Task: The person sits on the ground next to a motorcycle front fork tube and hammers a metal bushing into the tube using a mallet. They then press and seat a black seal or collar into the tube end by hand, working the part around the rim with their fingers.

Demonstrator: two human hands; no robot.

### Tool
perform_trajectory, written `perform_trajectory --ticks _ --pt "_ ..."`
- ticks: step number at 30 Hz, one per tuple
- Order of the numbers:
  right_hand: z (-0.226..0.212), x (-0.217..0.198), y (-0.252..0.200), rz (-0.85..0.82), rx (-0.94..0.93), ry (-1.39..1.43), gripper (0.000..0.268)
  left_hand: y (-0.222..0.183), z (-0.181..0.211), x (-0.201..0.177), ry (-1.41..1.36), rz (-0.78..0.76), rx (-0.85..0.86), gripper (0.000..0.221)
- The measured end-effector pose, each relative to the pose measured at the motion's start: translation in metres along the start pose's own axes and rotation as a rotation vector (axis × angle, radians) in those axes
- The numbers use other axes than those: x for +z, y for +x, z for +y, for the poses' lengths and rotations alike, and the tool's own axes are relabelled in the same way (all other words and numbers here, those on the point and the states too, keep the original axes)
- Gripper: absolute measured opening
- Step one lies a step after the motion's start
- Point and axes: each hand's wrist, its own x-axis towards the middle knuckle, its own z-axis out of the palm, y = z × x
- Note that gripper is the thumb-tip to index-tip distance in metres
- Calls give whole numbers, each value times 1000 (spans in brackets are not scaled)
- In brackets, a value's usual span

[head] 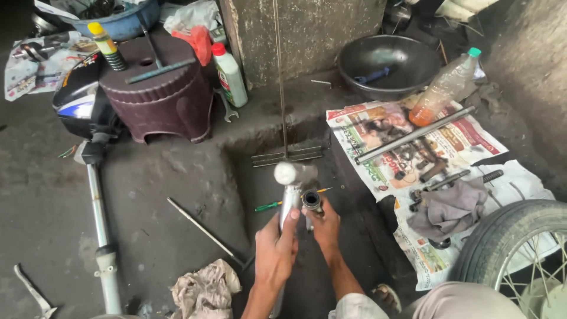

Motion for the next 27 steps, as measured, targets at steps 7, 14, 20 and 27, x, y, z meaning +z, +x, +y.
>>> perform_trajectory --ticks 7,14,20,27 --pt "8 -3 3 -51 -26 54 47 28 -74 26 206 49 148 57" --pt "27 -10 0 -23 -140 -138 48 12 -55 13 420 -45 39 67" --pt "11 -2 4 -13 -87 33 53 -4 21 0 193 -44 115 58" --pt "20 1 10 -51 -1 122 55 29 -25 19 221 25 285 52"
